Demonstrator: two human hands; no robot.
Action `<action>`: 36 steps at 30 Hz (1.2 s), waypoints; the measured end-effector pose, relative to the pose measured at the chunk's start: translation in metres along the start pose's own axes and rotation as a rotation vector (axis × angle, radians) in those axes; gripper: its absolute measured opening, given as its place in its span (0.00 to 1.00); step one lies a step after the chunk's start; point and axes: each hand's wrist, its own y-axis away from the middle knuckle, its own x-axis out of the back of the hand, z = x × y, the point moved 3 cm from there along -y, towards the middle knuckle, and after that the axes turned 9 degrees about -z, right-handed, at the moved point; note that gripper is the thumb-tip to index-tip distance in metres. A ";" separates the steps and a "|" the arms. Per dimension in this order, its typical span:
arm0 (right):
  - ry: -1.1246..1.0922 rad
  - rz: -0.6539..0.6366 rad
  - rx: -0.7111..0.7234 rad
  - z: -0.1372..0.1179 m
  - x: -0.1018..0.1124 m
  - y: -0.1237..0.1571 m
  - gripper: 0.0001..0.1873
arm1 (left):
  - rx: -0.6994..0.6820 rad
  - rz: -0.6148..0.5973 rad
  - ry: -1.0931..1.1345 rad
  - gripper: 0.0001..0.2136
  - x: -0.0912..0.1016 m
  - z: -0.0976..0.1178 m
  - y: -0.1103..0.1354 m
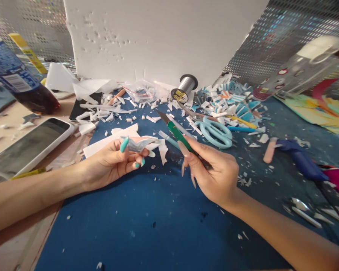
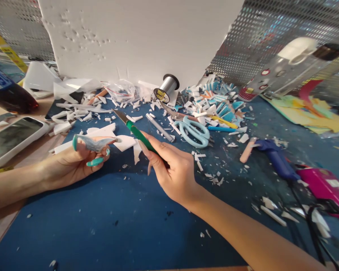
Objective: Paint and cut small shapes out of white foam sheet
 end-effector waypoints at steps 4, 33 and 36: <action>-0.037 -0.021 -0.027 -0.001 0.000 0.001 0.21 | 0.031 -0.101 0.049 0.18 -0.003 0.000 0.000; -0.778 -0.144 -0.423 0.007 -0.019 0.003 0.16 | -0.053 -0.030 -0.099 0.11 0.000 -0.003 -0.002; -0.919 -0.262 -0.504 0.002 -0.023 0.004 0.18 | -0.155 -0.026 -0.314 0.11 -0.004 -0.005 0.001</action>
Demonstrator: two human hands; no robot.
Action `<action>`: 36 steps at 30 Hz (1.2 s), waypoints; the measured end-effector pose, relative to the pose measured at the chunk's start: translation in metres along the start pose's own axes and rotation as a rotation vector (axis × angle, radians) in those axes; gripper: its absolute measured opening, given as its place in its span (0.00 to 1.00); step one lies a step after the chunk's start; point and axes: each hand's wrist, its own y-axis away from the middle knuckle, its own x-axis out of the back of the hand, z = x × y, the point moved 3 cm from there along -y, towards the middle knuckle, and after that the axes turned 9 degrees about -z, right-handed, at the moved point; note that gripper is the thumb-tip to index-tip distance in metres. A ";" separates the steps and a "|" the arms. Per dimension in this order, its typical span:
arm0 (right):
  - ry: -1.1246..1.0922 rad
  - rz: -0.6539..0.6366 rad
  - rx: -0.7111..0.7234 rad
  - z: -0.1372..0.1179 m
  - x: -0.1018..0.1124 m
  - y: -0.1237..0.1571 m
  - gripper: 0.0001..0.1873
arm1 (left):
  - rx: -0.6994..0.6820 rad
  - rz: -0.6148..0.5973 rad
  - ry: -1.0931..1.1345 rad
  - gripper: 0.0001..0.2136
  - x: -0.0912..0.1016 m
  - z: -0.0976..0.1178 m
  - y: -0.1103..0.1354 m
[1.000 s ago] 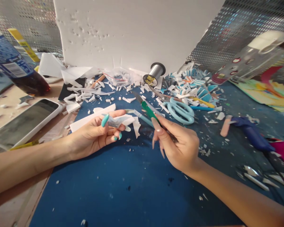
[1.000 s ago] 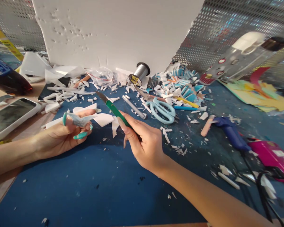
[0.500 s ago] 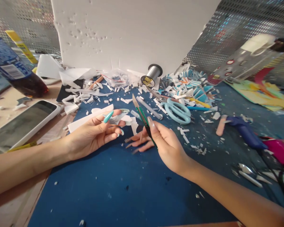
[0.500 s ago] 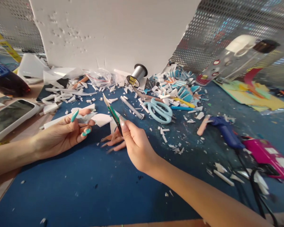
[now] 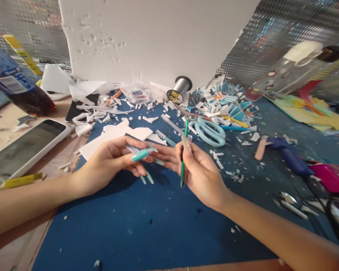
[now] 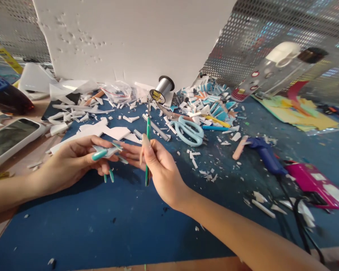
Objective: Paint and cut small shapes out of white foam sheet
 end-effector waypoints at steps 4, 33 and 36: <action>-0.219 -0.109 -0.102 0.001 -0.006 0.002 0.19 | -0.121 0.087 -0.335 0.10 -0.001 0.004 0.007; 0.634 -0.059 0.200 -0.015 0.007 0.007 0.04 | -0.169 0.178 -0.526 0.07 0.005 0.011 0.005; 0.700 -0.039 0.211 -0.015 0.008 0.004 0.06 | -0.161 0.165 -0.509 0.09 0.006 0.011 0.004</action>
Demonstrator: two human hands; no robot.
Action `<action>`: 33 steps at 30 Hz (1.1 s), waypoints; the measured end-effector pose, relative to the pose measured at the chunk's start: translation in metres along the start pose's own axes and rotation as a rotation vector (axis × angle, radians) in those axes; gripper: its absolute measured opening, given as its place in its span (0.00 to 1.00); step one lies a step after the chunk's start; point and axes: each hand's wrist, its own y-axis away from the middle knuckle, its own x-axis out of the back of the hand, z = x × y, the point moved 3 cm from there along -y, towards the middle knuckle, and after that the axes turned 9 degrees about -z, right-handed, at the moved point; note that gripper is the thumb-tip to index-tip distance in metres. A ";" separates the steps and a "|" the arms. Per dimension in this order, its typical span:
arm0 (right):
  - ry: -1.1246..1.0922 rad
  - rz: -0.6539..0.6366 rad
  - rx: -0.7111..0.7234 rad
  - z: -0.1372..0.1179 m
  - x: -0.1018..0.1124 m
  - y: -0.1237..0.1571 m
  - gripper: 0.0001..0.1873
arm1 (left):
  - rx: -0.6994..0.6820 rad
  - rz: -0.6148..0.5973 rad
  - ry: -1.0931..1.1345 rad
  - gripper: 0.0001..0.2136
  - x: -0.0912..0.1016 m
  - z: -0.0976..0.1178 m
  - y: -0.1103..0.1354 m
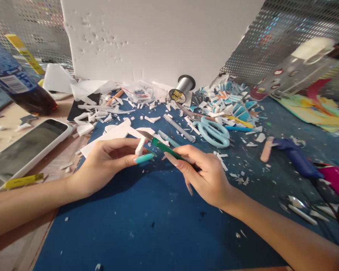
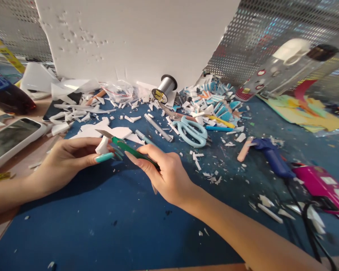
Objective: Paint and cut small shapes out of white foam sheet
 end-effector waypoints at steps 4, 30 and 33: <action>0.155 0.061 0.064 -0.001 0.003 -0.004 0.08 | 0.013 -0.027 -0.004 0.10 0.001 0.000 0.000; 0.106 0.001 0.060 0.000 0.001 -0.004 0.11 | -0.066 -0.069 -0.086 0.14 0.002 -0.002 0.001; 0.074 -0.015 0.042 0.001 0.000 -0.004 0.12 | -0.076 -0.075 -0.084 0.15 0.002 -0.002 0.000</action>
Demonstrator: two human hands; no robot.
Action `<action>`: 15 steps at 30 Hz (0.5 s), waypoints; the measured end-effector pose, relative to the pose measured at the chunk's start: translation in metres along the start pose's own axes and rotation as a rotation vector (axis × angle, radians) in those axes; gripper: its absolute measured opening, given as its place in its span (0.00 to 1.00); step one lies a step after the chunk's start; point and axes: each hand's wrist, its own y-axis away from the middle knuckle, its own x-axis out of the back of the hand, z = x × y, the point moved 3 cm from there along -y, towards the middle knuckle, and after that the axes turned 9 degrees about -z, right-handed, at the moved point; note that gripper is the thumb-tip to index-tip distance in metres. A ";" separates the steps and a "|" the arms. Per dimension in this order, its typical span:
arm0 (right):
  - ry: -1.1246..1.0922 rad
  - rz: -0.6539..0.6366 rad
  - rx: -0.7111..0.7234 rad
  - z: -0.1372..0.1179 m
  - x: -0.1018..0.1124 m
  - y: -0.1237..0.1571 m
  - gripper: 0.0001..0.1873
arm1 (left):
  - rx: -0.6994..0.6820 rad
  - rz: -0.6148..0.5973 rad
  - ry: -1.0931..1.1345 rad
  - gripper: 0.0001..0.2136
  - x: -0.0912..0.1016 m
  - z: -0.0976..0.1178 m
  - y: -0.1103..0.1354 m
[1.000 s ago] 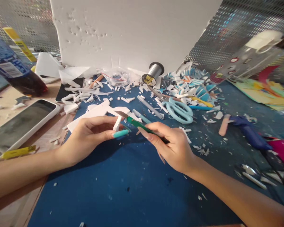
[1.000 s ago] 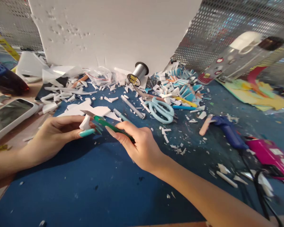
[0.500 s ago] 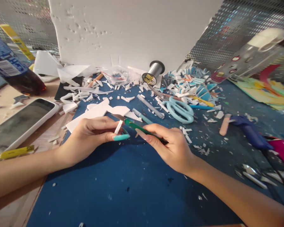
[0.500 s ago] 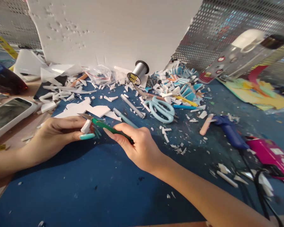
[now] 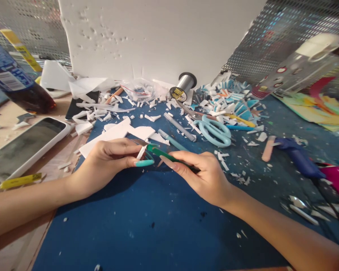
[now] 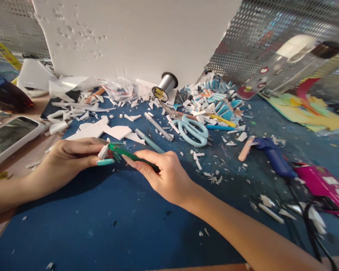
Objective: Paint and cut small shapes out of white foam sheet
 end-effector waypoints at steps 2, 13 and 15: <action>-0.009 -0.001 -0.010 0.000 0.000 0.001 0.13 | -0.002 0.029 -0.007 0.14 0.001 0.000 0.000; -0.095 -0.057 -0.046 -0.001 0.000 -0.002 0.13 | 0.018 0.030 -0.028 0.08 0.002 -0.002 0.002; -0.133 -0.087 -0.085 -0.001 0.000 -0.002 0.14 | 0.009 0.062 -0.026 0.04 0.003 -0.001 0.002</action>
